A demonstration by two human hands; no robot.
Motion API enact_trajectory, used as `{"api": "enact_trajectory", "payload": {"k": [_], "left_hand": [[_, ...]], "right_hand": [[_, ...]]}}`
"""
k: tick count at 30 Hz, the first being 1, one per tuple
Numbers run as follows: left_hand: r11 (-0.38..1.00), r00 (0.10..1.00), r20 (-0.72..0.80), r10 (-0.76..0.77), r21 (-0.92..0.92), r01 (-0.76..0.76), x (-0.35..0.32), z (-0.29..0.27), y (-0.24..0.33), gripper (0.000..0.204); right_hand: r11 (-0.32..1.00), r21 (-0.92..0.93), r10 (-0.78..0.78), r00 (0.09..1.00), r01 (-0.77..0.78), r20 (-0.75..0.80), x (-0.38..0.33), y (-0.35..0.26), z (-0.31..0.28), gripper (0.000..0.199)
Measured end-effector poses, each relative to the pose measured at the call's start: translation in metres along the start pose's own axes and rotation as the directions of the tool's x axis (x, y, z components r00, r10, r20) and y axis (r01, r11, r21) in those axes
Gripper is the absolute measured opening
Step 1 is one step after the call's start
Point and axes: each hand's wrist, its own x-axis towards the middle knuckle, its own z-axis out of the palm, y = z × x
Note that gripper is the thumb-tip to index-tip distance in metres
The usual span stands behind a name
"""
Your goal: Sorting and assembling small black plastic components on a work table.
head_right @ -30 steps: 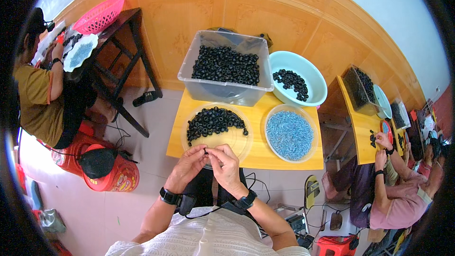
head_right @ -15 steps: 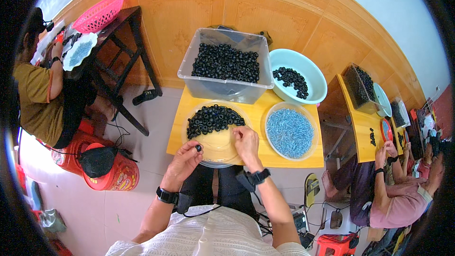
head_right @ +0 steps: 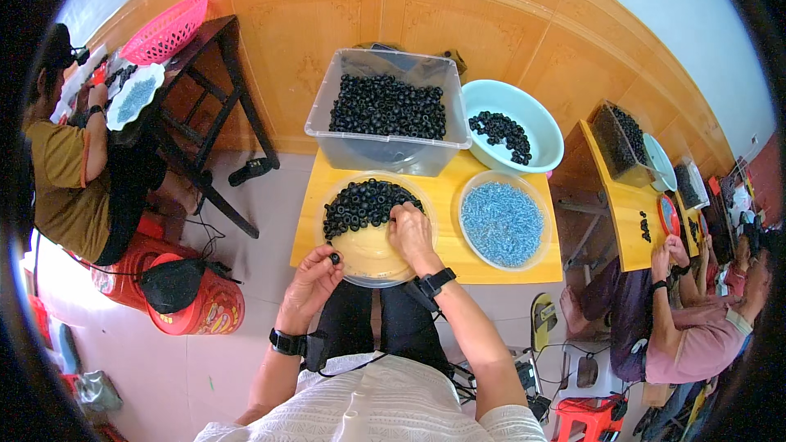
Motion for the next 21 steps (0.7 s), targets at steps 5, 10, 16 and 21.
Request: {"api": "enact_trajectory", "payload": {"k": [5,10,16,21], "left_hand": [[1.0,1.0,-0.009,-0.013,0.013,0.013,-0.001,-0.001,0.001,0.018],[1.0,1.0,-0.013,-0.01,0.02,0.01,0.002,0.0,-0.001,0.018],[0.997,0.998,0.044,-0.046,0.067,0.043,0.01,0.009,-0.006,0.02],[0.992,0.996,0.072,-0.047,0.119,0.038,0.011,0.014,-0.009,0.021]], "right_hand": [[0.962,0.248,0.124,0.992,-0.114,-0.027,-0.009,0.007,-0.003,0.015],[0.152,0.882,0.374,0.852,-0.446,0.366,-0.014,-0.005,-0.026,0.016],[0.318,0.871,0.365,0.896,-0.376,0.253,-0.024,-0.023,-0.048,0.017],[0.333,0.859,0.259,0.914,-0.388,0.312,-0.032,-0.029,-0.06,0.017]]}}
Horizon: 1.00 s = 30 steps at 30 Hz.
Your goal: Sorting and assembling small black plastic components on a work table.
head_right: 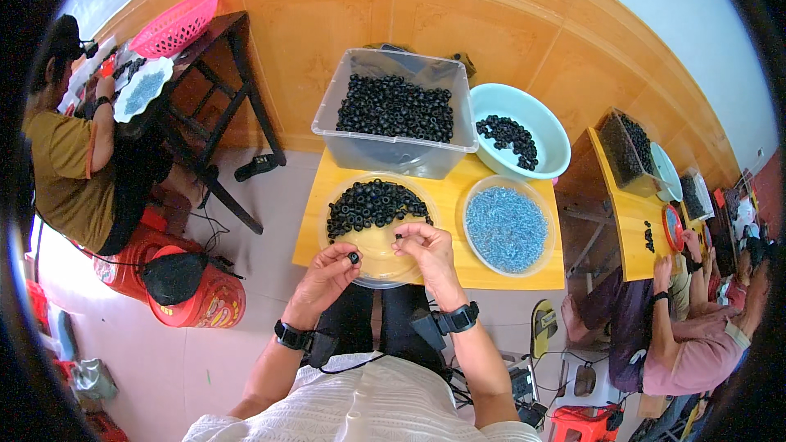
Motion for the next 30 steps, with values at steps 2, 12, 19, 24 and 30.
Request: {"api": "enact_trajectory", "payload": {"k": [2,12,19,24,30], "left_hand": [[1.0,1.0,0.007,0.001,0.003,-0.001,-0.001,0.001,0.0,0.021],[0.998,1.0,0.022,0.011,0.066,-0.013,0.0,0.008,0.0,0.018],[0.989,0.997,0.039,0.066,0.13,-0.071,-0.003,0.013,0.002,0.018],[0.976,0.996,0.038,0.081,0.198,-0.087,-0.002,0.011,0.002,0.019],[0.901,0.985,0.064,0.158,0.398,-0.17,0.0,0.006,-0.002,0.02]], "right_hand": [[1.0,0.023,0.018,0.999,-0.019,0.034,-0.005,-0.006,0.004,0.017],[0.934,-0.278,-0.182,0.968,0.225,0.174,-0.021,-0.015,0.032,0.021],[0.765,-0.527,-0.311,0.929,0.371,0.203,-0.031,-0.028,0.047,0.023],[0.732,-0.551,-0.333,0.916,0.401,0.224,-0.032,-0.028,0.05,0.023],[0.585,-0.651,-0.401,0.871,0.483,0.286,-0.032,-0.025,0.052,0.024]]}}
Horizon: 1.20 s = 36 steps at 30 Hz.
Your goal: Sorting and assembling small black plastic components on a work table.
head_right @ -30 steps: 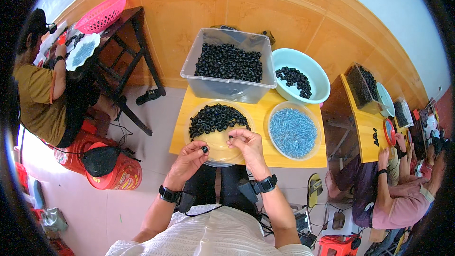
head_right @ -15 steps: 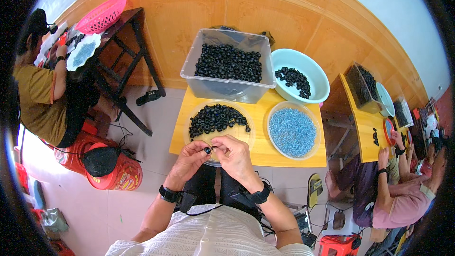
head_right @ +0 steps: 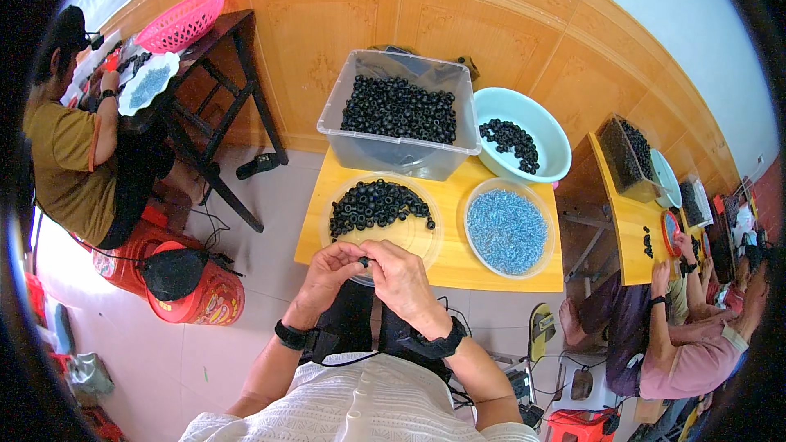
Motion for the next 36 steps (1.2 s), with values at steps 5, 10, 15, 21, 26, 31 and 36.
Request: {"api": "enact_trajectory", "payload": {"k": [5,10,15,21,26,31,36], "left_hand": [[1.0,1.0,-0.013,-0.017,0.002,0.017,-0.001,0.003,0.001,0.019],[0.996,0.998,-0.015,-0.054,-0.079,0.052,-0.001,0.003,-0.003,0.018],[0.999,0.998,-0.032,-0.047,0.012,0.048,-0.002,0.003,-0.005,0.018],[0.994,0.999,-0.051,0.016,0.105,-0.01,0.003,0.009,-0.002,0.019],[0.982,0.998,-0.047,0.034,0.187,-0.025,0.005,0.009,0.002,0.02],[0.967,0.994,-0.101,0.048,0.254,-0.021,0.004,0.014,-0.001,0.018],[0.913,0.98,-0.138,0.142,0.4,-0.076,0.004,0.011,-0.01,0.018]], "right_hand": [[1.0,-0.029,0.005,1.0,-0.005,0.016,0.0,-0.002,0.001,0.025],[0.999,-0.038,0.03,0.999,-0.029,0.027,0.0,0.0,0.001,0.026],[0.994,-0.098,0.065,0.992,-0.054,0.108,0.006,-0.002,-0.001,0.025],[0.991,-0.081,0.116,0.988,-0.108,0.106,0.008,0.003,0.003,0.023],[0.981,-0.013,0.196,0.979,-0.195,0.054,0.009,0.013,0.003,0.03],[0.951,0.061,0.294,0.948,-0.303,0.124,0.012,0.017,-0.002,0.033],[0.968,-0.069,0.244,0.969,-0.241,0.043,0.009,0.014,0.01,0.032]]}}
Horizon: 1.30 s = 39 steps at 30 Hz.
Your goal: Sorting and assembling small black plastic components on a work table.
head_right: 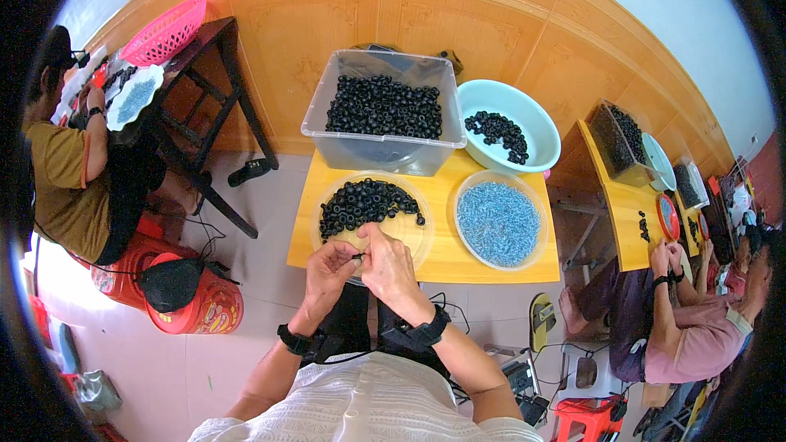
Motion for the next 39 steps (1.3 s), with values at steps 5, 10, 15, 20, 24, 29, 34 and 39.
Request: {"api": "enact_trajectory", "payload": {"k": [5,10,15,20,24,29,34,39], "left_hand": [[0.998,0.991,-0.131,-0.025,-0.056,0.018,0.0,0.01,0.004,0.015],[0.997,0.971,-0.23,-0.056,-0.061,0.043,0.002,0.01,0.007,0.015],[0.992,0.955,-0.271,-0.121,-0.065,0.108,0.001,0.009,0.007,0.014],[0.987,0.938,-0.314,-0.147,-0.103,0.12,-0.001,0.013,0.001,0.015],[0.985,0.928,-0.345,-0.144,-0.142,0.1,-0.001,0.013,0.0,0.015],[0.949,0.931,-0.32,-0.174,-0.308,0.071,-0.001,0.009,0.0,0.015],[0.912,0.934,-0.284,-0.216,-0.401,0.089,0.0,0.01,0.007,0.014],[0.906,0.946,-0.215,-0.243,-0.397,0.143,0.0,0.009,0.007,0.01]], "right_hand": [[0.996,0.004,-0.09,0.989,0.091,-0.117,-0.003,-0.001,0.012,0.034],[0.987,0.032,-0.155,0.982,0.159,-0.111,-0.007,-0.002,0.018,0.038],[0.983,0.037,-0.176,0.977,0.181,-0.119,-0.01,0.0,0.023,0.042],[0.965,-0.095,-0.259,0.949,0.245,-0.179,-0.01,0.009,0.034,0.043],[0.946,-0.177,-0.304,0.934,0.273,-0.185,-0.009,0.002,0.035,0.04],[0.942,-0.065,-0.337,0.917,0.33,-0.212,-0.003,0.005,0.034,0.039],[0.973,-0.026,-0.231,0.956,0.23,-0.18,-0.008,0.016,0.032,0.032],[0.962,-0.109,-0.266,0.952,0.251,-0.152,-0.01,0.019,0.026,0.029]]}}
